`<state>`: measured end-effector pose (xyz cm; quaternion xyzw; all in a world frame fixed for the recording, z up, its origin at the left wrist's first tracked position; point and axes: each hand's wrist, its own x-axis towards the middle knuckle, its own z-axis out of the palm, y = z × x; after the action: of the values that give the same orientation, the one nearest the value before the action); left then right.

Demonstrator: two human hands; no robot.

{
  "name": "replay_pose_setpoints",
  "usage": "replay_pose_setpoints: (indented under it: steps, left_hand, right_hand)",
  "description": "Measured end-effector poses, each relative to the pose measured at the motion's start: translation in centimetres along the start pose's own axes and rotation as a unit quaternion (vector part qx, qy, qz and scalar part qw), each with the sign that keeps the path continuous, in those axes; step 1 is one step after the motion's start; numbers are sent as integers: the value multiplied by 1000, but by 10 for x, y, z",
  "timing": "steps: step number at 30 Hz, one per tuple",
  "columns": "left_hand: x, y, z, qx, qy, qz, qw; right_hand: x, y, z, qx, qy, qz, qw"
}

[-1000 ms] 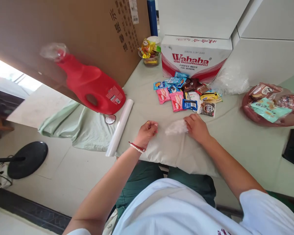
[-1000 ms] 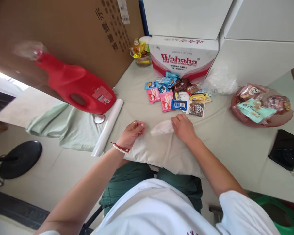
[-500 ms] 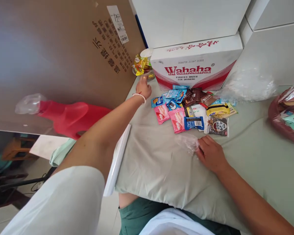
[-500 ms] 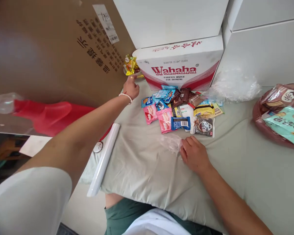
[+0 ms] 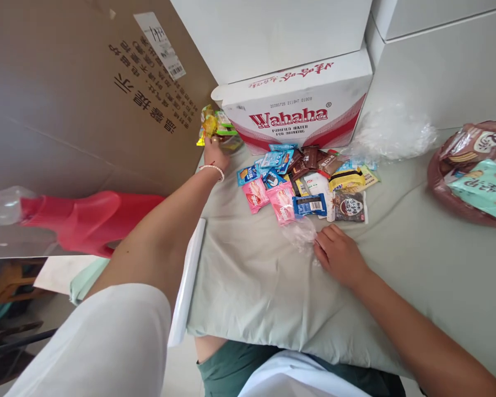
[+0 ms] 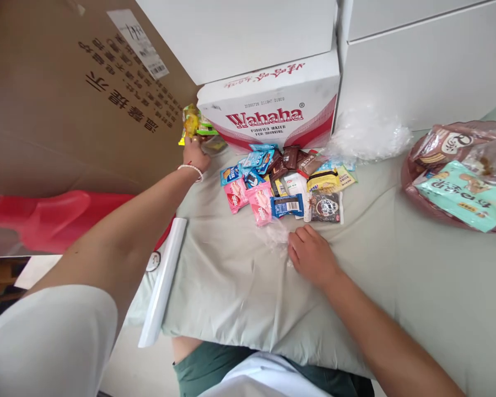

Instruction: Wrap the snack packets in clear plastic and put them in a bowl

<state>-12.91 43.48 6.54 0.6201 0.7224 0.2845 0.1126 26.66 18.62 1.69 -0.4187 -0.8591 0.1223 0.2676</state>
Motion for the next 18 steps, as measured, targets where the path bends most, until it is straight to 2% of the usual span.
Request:
replay_pose_setpoints:
  steps: [3, 9, 12, 14, 15, 16, 18]
  left_hand:
    - [-47, 4, -8, 38, 37, -4, 999]
    - [-149, 9, -33, 83, 24, 11, 996]
    - [-216, 21, -42, 44, 77, 3, 996]
    - [-274, 41, -35, -12, 116, -24, 993]
    - [-305, 54, -26, -59, 96, -51, 992]
    - [-334, 69, -15, -118, 41, -86, 988]
    - [-383, 102, 13, -252, -84, -163, 950]
  right_hand:
    - [-1, 1, 2, -7, 6, -7, 1000]
    - [-2, 2, 1, -31, -27, -4, 999]
    - [-4, -3, -5, -66, -39, 19, 997]
    - [-4, -9, -10, -99, -31, 52, 993]
    - [-5, -13, -12, -115, -25, 69, 991]
    - [-5, -18, -15, -129, -21, 82, 988]
    - [-6, -30, -19, -141, -20, 95, 985]
